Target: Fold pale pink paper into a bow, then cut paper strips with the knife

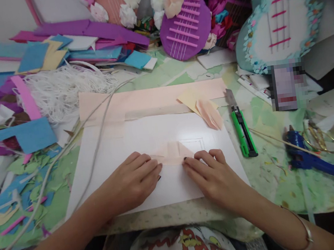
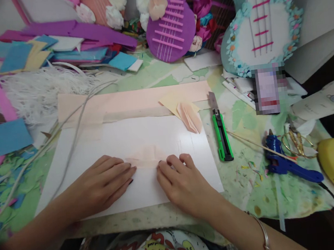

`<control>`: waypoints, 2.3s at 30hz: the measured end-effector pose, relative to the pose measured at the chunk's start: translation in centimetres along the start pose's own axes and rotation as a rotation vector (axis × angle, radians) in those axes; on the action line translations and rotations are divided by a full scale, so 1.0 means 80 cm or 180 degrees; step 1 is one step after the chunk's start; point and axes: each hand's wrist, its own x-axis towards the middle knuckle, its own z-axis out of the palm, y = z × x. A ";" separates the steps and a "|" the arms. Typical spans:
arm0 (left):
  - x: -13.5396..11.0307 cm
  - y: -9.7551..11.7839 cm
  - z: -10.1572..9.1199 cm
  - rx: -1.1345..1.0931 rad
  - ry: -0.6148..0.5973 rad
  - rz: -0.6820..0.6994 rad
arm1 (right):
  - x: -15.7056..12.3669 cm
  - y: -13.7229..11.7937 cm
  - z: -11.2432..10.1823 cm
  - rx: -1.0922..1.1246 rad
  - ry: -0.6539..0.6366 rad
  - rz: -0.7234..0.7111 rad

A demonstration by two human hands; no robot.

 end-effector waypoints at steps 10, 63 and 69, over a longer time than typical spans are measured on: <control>-0.004 0.001 -0.005 0.0104 0.0340 0.0023 | -0.016 0.007 0.005 0.0045 0.0234 -0.0009; 0.029 -0.026 0.006 -0.2035 0.0571 -0.1792 | 0.050 0.058 0.037 0.1875 0.1297 0.0221; 0.030 -0.007 0.008 -0.0906 0.0727 -0.1450 | 0.047 0.046 0.033 0.1441 0.1550 0.0499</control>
